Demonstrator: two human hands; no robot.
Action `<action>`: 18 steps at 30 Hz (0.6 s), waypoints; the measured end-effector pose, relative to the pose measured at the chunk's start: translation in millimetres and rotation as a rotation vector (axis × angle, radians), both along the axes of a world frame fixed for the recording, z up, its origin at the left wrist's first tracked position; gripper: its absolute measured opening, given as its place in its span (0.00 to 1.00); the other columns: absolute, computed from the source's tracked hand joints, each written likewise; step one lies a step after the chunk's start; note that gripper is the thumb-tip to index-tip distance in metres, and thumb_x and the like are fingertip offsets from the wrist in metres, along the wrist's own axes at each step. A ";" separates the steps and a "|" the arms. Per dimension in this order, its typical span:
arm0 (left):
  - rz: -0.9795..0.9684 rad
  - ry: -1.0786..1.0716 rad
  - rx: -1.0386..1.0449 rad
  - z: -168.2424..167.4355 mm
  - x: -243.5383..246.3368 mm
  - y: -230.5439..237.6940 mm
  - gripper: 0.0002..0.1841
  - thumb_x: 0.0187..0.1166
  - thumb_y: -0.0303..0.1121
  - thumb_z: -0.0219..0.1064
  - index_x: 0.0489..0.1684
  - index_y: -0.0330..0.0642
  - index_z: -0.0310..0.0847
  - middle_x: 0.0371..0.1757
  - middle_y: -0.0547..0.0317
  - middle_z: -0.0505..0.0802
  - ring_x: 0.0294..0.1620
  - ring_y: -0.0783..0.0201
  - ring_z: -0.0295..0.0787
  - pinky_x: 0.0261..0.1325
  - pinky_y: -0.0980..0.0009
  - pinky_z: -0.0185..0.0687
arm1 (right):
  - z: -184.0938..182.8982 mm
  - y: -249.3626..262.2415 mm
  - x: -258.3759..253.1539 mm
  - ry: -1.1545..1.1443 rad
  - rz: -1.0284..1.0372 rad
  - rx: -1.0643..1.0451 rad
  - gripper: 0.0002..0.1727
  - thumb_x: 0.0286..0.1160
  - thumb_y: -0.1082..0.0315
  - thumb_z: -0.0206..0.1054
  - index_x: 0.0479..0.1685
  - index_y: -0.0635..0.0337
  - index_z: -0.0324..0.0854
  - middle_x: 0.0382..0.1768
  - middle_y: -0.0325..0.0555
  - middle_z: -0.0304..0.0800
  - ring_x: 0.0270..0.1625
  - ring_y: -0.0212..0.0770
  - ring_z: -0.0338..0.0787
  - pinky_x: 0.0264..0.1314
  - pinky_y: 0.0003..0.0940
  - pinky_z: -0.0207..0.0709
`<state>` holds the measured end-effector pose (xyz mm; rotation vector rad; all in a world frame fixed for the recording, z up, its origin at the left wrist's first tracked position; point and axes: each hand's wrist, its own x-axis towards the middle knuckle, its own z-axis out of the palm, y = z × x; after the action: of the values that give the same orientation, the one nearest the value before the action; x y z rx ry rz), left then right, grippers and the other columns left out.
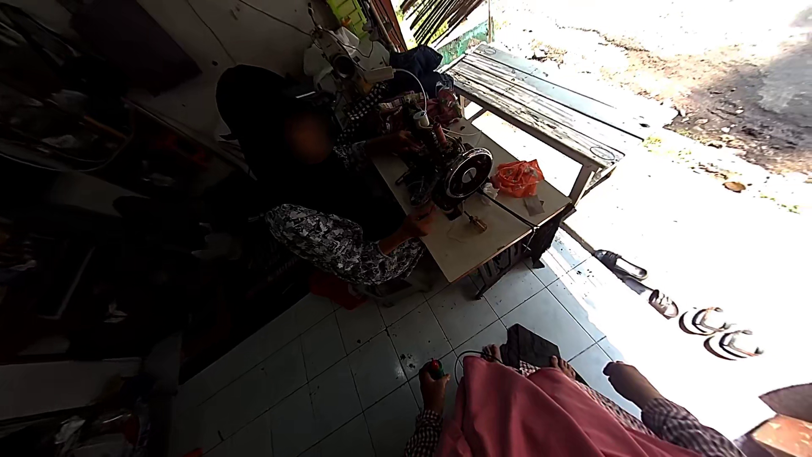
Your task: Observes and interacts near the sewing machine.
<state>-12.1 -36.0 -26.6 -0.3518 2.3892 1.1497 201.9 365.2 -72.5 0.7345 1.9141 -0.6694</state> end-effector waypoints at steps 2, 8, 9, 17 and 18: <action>0.012 -0.018 0.009 -0.5 -0.5 0.1 0.35 0.61 0.17 0.79 0.72 0.21 0.70 0.69 0.24 0.79 0.68 0.38 0.79 0.72 0.51 0.76 | -2.8 -0.2 1.4 0.004 -0.005 0.001 0.20 0.85 0.69 0.58 0.70 0.65 0.83 0.73 0.65 0.82 0.79 0.64 0.79 0.80 0.63 0.68; 0.029 0.005 0.021 -6.7 -0.6 -2.2 0.34 0.61 0.18 0.79 0.70 0.22 0.71 0.67 0.24 0.80 0.66 0.39 0.80 0.69 0.51 0.77 | -1.1 0.1 1.6 -0.004 -0.021 0.004 0.20 0.85 0.69 0.58 0.70 0.65 0.83 0.73 0.66 0.82 0.79 0.63 0.78 0.80 0.62 0.69; 0.025 0.005 0.017 -6.4 -1.3 -2.1 0.34 0.60 0.18 0.79 0.70 0.22 0.71 0.67 0.25 0.80 0.66 0.39 0.80 0.69 0.51 0.77 | 1.4 -0.3 1.0 -0.006 -0.023 0.003 0.20 0.85 0.70 0.57 0.71 0.65 0.82 0.73 0.65 0.81 0.80 0.63 0.78 0.81 0.62 0.68; 0.015 0.021 0.053 -5.7 -9.5 -1.3 0.34 0.60 0.18 0.79 0.70 0.21 0.71 0.67 0.24 0.80 0.65 0.39 0.80 0.69 0.50 0.77 | 8.8 -8.2 -1.4 0.003 -0.077 0.010 0.20 0.85 0.69 0.57 0.70 0.64 0.83 0.73 0.65 0.82 0.79 0.63 0.78 0.80 0.63 0.68; 0.019 0.017 0.062 -5.3 -10.9 -0.8 0.34 0.60 0.18 0.79 0.70 0.21 0.70 0.67 0.24 0.80 0.66 0.39 0.80 0.70 0.51 0.76 | 9.9 -9.1 -1.0 0.005 -0.091 0.011 0.20 0.85 0.69 0.57 0.70 0.64 0.83 0.73 0.65 0.82 0.79 0.63 0.78 0.80 0.63 0.68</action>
<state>-23.0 -36.7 -31.9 -0.3458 2.3640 1.2371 200.9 356.1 -62.5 0.8322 1.8992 -0.7180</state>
